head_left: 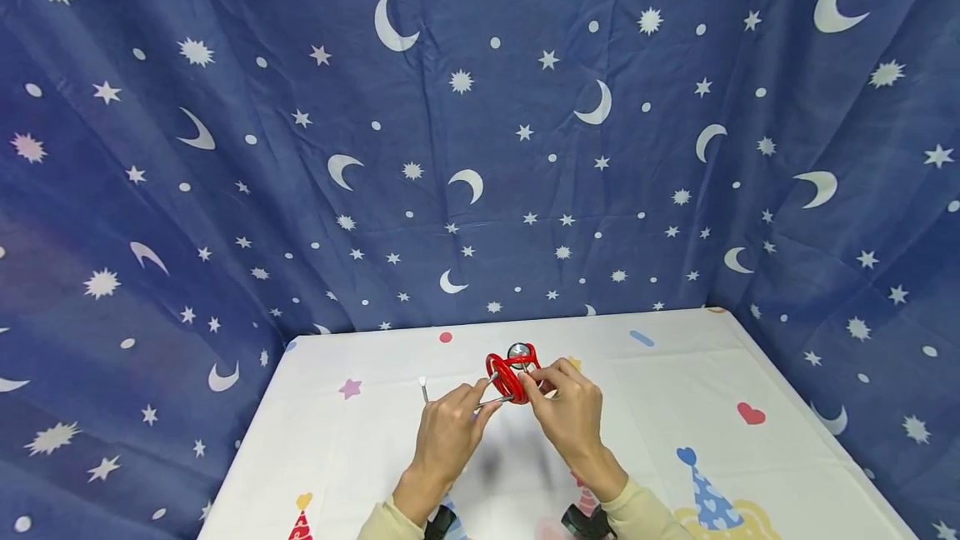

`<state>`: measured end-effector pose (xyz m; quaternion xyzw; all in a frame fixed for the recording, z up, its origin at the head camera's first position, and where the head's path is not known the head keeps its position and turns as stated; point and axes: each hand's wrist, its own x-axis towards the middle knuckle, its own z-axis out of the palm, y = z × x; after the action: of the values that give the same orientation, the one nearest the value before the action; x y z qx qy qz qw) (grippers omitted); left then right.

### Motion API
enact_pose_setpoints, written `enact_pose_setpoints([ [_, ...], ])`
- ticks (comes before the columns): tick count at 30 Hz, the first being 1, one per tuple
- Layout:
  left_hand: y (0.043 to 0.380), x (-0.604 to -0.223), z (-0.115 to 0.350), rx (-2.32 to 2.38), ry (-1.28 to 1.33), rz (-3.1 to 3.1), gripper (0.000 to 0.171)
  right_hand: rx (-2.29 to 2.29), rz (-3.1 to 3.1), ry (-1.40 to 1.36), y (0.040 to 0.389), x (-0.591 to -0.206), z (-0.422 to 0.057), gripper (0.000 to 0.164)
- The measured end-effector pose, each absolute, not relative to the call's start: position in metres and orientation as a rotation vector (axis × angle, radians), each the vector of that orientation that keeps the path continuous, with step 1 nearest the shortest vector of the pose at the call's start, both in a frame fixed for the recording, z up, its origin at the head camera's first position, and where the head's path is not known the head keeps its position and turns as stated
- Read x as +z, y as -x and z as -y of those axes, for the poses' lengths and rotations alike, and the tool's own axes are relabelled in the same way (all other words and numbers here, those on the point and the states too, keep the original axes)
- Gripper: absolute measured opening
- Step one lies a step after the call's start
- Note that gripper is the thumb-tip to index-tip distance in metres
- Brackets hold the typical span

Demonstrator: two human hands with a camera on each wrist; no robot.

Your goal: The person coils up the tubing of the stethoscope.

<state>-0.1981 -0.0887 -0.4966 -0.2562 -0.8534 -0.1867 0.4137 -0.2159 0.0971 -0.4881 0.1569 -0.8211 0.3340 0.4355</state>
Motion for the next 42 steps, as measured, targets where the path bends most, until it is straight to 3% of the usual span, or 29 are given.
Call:
enact_pose_setpoints([
  [9,0.199,-0.494,0.088,-0.441,0.651,2.144,0.033,0.824,2.03,-0.517,0.218,-0.489,-0.103,0.036],
  [14,0.198,-0.495,0.086,-0.451,0.654,2.144,0.034,0.818,1.991,-0.573,0.218,-0.491,-0.104,0.028],
  [28,0.2,-0.494,0.084,-0.487,0.668,2.139,0.035,0.748,2.018,-0.535,0.218,-0.49,-0.109,0.038],
  [36,0.199,-0.497,0.083,-0.515,0.695,2.159,0.034,0.794,2.086,-0.687,0.218,-0.494,-0.115,0.026],
  [42,0.2,-0.497,0.082,-0.557,0.672,2.149,0.034,0.751,2.086,-0.604,0.218,-0.495,-0.116,0.028],
])
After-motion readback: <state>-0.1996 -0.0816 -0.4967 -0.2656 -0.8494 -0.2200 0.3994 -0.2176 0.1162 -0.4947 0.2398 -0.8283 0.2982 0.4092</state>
